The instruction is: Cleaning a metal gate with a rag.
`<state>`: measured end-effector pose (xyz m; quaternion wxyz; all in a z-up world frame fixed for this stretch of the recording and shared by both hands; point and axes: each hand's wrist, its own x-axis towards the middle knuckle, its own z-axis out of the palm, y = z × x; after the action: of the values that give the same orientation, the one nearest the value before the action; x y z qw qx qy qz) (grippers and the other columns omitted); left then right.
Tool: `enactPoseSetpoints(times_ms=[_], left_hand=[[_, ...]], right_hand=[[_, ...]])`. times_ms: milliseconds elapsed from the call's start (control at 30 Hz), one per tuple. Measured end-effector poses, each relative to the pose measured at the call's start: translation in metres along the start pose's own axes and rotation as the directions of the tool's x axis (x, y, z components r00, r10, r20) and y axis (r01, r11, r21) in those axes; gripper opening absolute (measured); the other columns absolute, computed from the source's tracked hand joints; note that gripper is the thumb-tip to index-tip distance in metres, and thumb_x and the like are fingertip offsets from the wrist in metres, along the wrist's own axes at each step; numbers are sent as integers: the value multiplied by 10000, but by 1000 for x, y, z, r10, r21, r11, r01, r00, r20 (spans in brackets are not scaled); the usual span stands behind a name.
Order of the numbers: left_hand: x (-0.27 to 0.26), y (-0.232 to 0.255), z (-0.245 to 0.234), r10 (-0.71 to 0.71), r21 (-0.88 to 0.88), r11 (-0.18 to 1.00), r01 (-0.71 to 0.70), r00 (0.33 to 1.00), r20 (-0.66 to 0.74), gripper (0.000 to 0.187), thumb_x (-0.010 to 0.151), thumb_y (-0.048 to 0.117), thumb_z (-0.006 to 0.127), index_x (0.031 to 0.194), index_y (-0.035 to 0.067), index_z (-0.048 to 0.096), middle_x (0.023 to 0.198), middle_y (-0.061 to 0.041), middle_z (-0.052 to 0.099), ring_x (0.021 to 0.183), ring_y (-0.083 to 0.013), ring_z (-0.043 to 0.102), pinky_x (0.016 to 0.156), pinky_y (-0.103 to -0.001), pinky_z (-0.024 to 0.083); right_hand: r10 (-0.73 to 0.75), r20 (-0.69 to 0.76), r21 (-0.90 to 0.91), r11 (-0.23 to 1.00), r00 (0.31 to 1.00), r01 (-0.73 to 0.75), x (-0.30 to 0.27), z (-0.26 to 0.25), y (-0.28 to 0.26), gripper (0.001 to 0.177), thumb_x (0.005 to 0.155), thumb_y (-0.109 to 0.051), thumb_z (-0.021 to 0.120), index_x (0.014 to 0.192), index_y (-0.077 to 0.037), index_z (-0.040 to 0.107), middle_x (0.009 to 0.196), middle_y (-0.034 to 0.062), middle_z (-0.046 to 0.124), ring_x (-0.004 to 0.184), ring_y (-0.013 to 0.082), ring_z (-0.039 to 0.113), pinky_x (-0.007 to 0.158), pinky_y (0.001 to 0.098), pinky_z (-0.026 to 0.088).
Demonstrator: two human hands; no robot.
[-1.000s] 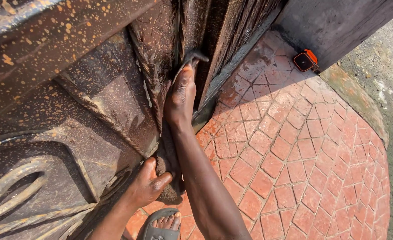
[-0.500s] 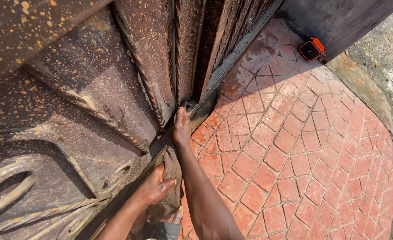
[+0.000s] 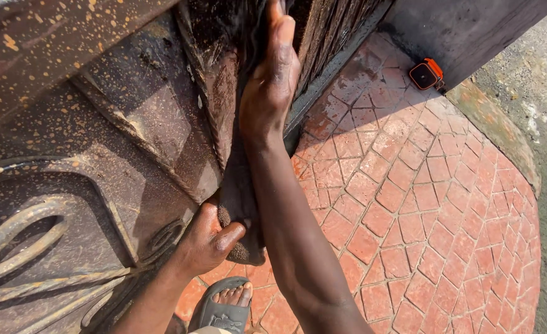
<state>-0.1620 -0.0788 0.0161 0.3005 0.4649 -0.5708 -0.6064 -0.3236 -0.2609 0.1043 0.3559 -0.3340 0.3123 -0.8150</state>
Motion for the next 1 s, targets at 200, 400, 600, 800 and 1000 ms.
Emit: enactPoseSetpoints(times_ms=[200, 400, 600, 800, 1000], left_hand=[[9, 66, 8, 327, -52, 944, -326, 945, -6, 485, 882, 92, 651, 1296, -119, 513, 1218, -119, 596, 1128, -159, 517, 1010, -347, 444], [34, -50, 18, 104, 158, 981, -113, 993, 60, 635, 814, 161, 671, 1345, -131, 479, 1259, -220, 622, 1202, -234, 557, 1059, -374, 447], [19, -46, 7, 32, 193, 980, -42, 998, 59, 744, 777, 187, 650, 1427, -101, 432, 1325, -189, 617, 1264, -235, 573, 1100, -371, 420], [-1, -10, -5, 113, -120, 988, -97, 984, 135, 715, 807, 170, 649, 1456, -53, 447, 1326, -155, 603, 1198, -184, 533, 1068, -360, 436], [-13, -49, -16, 12, -59, 998, -3, 989, 147, 593, 840, 136, 653, 1379, -56, 500, 1252, -151, 634, 1147, -168, 572, 1045, -348, 487]], right_hand=[[-411, 314, -606, 607, 856, 514, 2, -17, 0, 713, 1132, -646, 370, 1638, -146, 315, 1713, 121, 303, 1582, 279, 262, 1313, 403, 265], [110, 24, -738, 672, 994, -56, -82, -104, 97, 794, 980, -618, 507, 1549, -66, 449, 1644, 203, 388, 1525, 361, 354, 1234, 452, 273], [383, -266, -619, 636, 885, -461, -105, -170, 231, 632, 807, -216, 797, 1370, 15, 628, 1446, 202, 591, 1256, 314, 631, 1115, 464, 401], [372, -465, -653, 468, 803, -595, -123, -119, 167, 380, 854, -125, 781, 1217, -15, 790, 1083, 165, 823, 898, 246, 793, 818, 357, 626], [537, -459, -653, 336, 708, -679, -162, -123, 218, 577, 808, 0, 660, 1376, -87, 615, 1003, 219, 842, 571, 166, 612, 484, 296, 459]])
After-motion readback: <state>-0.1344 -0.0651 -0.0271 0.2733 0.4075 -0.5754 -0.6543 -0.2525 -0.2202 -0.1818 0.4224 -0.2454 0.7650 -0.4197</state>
